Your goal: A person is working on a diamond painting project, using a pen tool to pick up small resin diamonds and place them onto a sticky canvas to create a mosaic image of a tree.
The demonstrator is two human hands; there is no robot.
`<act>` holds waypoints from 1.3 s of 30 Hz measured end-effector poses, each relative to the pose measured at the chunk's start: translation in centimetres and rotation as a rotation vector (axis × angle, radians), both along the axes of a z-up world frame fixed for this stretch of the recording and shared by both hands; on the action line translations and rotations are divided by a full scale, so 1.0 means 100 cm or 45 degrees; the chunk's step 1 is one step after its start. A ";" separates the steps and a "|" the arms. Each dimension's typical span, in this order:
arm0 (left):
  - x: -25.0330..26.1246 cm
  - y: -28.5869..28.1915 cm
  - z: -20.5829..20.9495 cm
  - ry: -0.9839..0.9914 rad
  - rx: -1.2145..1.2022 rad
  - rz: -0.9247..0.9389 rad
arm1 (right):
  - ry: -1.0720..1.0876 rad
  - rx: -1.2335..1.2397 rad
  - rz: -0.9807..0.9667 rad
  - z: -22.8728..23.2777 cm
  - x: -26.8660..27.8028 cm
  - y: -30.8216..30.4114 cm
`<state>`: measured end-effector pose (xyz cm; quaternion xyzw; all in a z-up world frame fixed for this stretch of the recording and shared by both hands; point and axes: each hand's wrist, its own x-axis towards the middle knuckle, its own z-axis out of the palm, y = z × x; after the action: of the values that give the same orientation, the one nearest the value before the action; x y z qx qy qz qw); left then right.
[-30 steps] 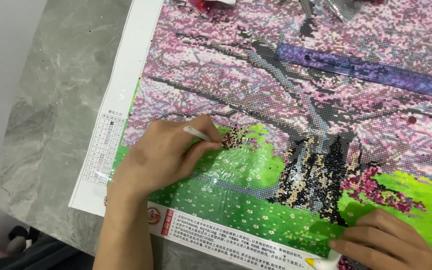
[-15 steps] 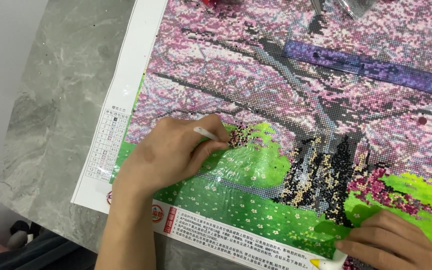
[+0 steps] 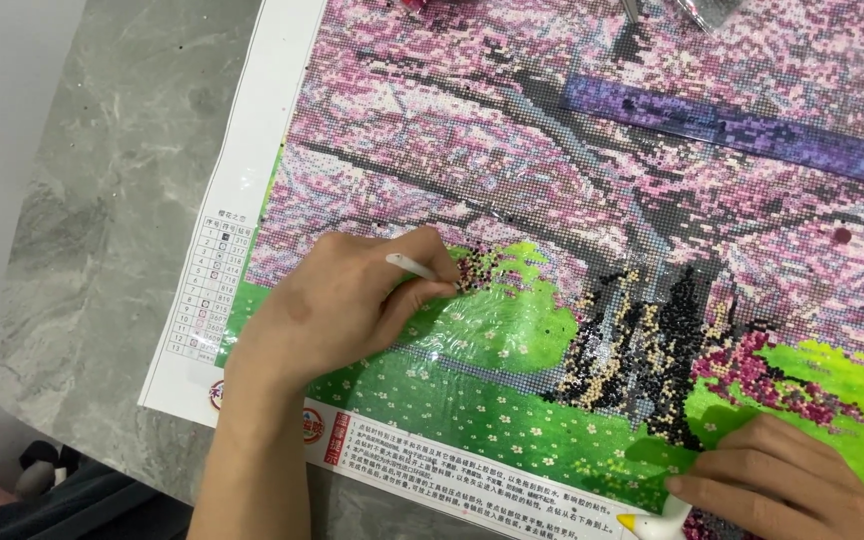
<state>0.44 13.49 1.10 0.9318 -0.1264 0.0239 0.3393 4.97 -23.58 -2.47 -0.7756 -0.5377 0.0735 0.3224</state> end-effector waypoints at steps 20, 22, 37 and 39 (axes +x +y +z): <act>-0.001 0.002 -0.001 -0.049 0.008 -0.012 | 0.022 -0.013 0.032 0.001 0.001 -0.001; 0.000 0.000 0.004 -0.046 -0.121 -0.035 | 0.021 0.020 0.015 0.002 0.001 0.001; -0.014 -0.025 0.005 -0.047 -1.559 -0.323 | 0.150 -0.038 0.055 -0.013 0.006 -0.022; -0.016 -0.028 0.004 -0.032 -1.599 -0.307 | 0.114 0.041 -0.008 -0.004 0.003 -0.028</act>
<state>-1.13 10.70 1.46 0.5344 -0.1963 0.0659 0.8195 5.27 -26.41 -2.86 -0.7680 -0.5213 0.0986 0.3587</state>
